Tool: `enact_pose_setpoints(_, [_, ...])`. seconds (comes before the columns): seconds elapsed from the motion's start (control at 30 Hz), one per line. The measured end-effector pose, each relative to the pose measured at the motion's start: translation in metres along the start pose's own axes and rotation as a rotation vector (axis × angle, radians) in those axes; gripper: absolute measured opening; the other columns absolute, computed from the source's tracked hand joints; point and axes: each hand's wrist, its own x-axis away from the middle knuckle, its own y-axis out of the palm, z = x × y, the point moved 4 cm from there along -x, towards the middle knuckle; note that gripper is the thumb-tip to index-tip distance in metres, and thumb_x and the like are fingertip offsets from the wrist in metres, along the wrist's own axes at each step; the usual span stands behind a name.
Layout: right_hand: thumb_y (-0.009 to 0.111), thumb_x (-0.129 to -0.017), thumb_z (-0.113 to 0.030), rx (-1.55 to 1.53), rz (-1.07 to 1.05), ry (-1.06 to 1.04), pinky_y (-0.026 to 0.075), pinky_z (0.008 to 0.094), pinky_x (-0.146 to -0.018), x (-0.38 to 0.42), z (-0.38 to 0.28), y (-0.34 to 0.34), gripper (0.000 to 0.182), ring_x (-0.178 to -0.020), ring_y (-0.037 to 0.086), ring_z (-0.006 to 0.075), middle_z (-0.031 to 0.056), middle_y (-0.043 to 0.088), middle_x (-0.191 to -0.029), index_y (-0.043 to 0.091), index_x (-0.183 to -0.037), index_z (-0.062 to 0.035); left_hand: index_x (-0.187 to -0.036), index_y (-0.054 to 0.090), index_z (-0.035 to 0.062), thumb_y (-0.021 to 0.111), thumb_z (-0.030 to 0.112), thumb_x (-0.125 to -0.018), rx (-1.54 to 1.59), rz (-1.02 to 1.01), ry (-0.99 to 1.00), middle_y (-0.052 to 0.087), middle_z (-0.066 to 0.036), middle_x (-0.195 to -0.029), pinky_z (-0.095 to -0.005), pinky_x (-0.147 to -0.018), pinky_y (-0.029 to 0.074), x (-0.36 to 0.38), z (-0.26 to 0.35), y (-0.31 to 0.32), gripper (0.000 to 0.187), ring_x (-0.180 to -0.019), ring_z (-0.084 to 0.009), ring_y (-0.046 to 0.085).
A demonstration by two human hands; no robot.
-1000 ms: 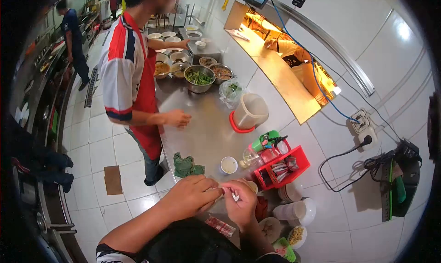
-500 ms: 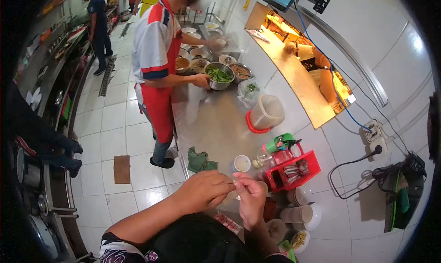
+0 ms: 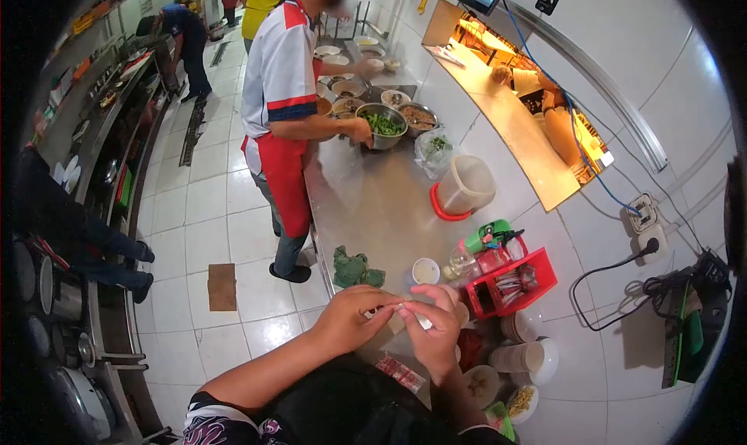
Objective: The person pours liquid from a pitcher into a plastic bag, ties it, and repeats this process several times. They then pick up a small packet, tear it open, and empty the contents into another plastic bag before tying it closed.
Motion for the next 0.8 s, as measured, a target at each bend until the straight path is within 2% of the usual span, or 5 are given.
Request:
enact_pose_setpoints(0.13, [0.077,-0.071,0.001,-0.005,0.033,0.024,0.045,0.0392,-0.094,0.008,0.012,0.015,0.019,-0.108,0.056,0.0289,0.0078,0.066,-0.111,0.073,-0.089,-0.0067,-0.101,0.074,0.0036,0.074,0.003,-0.083,0.005,0.011,-0.049,0.072,-0.014,-0.089,-0.0324,-0.069,0.052,0.004,-0.004,0.006,0.018,-0.075,-0.0241,0.067])
enact_pose_setpoints(0.2, [0.076,-0.073,0.0,-0.04,0.094,0.027,0.044,0.0395,-0.094,0.013,0.015,0.019,0.017,-0.107,0.056,0.0289,0.008,0.066,-0.11,0.071,-0.088,-0.006,-0.103,0.074,0.0047,0.074,0.009,-0.084,0.046,0.002,-0.172,0.071,-0.014,-0.09,-0.033,-0.067,0.053,0.007,-0.01,0.008,0.02,-0.076,-0.0264,0.066])
enact_pose_setpoints(0.23, [0.076,-0.073,0.0,-0.04,0.089,0.044,0.044,0.0395,-0.094,0.014,0.017,0.02,0.017,-0.107,0.056,0.0289,0.008,0.066,-0.11,0.071,-0.088,-0.006,-0.099,0.073,0.0017,0.074,0.004,-0.083,0.056,0.022,-0.191,0.071,-0.012,-0.086,-0.0305,-0.069,0.052,0.007,-0.01,0.01,0.017,-0.075,-0.0181,0.063])
enact_pose_setpoints(0.57, [0.074,-0.075,0.001,-0.134,0.028,0.116,0.043,0.0392,-0.095,0.025,0.036,0.021,0.016,-0.108,0.056,0.0274,0.0094,0.064,-0.109,0.069,-0.09,-0.0043,-0.093,0.072,0.0012,0.077,0.005,-0.08,0.069,0.049,-0.255,0.072,-0.011,-0.087,-0.0295,-0.068,0.052,0.01,-0.016,0.021,0.014,-0.075,-0.0168,0.064])
enact_pose_setpoints(0.8, [0.072,-0.081,-0.002,-0.558,-0.181,0.362,0.04,0.0368,-0.099,0.037,0.07,0.031,0.012,-0.112,0.055,0.0261,0.0112,0.062,-0.111,0.068,-0.093,-0.0025,-0.095,0.072,0.0035,0.076,0.004,-0.08,0.065,-0.013,-0.185,0.071,-0.01,-0.086,-0.0309,-0.07,0.052,0.012,-0.023,0.024,0.016,-0.077,-0.0196,0.064])
